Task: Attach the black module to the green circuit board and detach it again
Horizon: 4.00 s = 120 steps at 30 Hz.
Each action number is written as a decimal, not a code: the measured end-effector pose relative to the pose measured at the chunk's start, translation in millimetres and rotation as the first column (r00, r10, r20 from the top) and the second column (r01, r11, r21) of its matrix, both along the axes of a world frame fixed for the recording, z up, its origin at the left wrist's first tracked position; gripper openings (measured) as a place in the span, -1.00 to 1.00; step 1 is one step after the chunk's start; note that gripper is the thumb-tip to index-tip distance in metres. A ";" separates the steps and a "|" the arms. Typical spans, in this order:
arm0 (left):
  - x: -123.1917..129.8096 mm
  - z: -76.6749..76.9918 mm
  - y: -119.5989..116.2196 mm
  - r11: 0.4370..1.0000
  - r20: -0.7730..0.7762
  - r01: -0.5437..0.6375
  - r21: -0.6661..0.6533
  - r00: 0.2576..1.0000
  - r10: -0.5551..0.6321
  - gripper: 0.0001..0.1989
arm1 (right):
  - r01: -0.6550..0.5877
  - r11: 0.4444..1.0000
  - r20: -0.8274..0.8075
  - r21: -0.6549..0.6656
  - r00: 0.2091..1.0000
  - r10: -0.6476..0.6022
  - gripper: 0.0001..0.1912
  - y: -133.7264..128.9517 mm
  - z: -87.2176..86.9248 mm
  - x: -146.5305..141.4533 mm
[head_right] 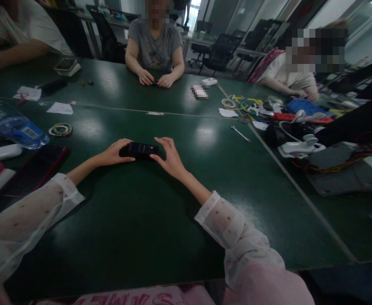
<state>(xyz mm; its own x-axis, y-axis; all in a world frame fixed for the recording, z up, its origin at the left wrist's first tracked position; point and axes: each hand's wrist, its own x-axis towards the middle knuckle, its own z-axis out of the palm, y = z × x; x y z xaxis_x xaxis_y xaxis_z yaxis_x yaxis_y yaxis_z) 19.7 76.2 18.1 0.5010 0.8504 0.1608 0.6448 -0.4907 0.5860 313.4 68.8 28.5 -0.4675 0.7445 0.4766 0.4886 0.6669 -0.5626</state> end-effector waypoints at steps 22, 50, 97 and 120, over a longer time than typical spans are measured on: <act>-1.1 -1.3 0.9 1.000 -0.002 0.006 -0.020 1.000 -0.006 -0.33 | -0.150 0.983 0.033 -0.102 0.988 0.154 -0.31 7.6 -21.7 -0.1; -1.9 -4.4 1.2 0.999 0.026 -0.038 -0.027 0.999 0.039 -0.30 | -0.084 0.994 -0.078 -0.068 0.994 0.078 -0.37 2.3 -15.1 -2.1; -0.4 -7.5 -3.7 0.997 -0.055 -0.026 0.066 0.998 0.030 -0.37 | 0.645 0.764 -0.042 0.012 0.764 -0.644 -0.29 43.9 -47.1 65.3; 2.6 -8.0 -5.2 0.989 -0.148 -0.008 0.150 0.989 0.031 -0.33 | 0.549 0.836 0.006 -0.009 0.836 -0.549 -0.25 54.0 -52.8 68.1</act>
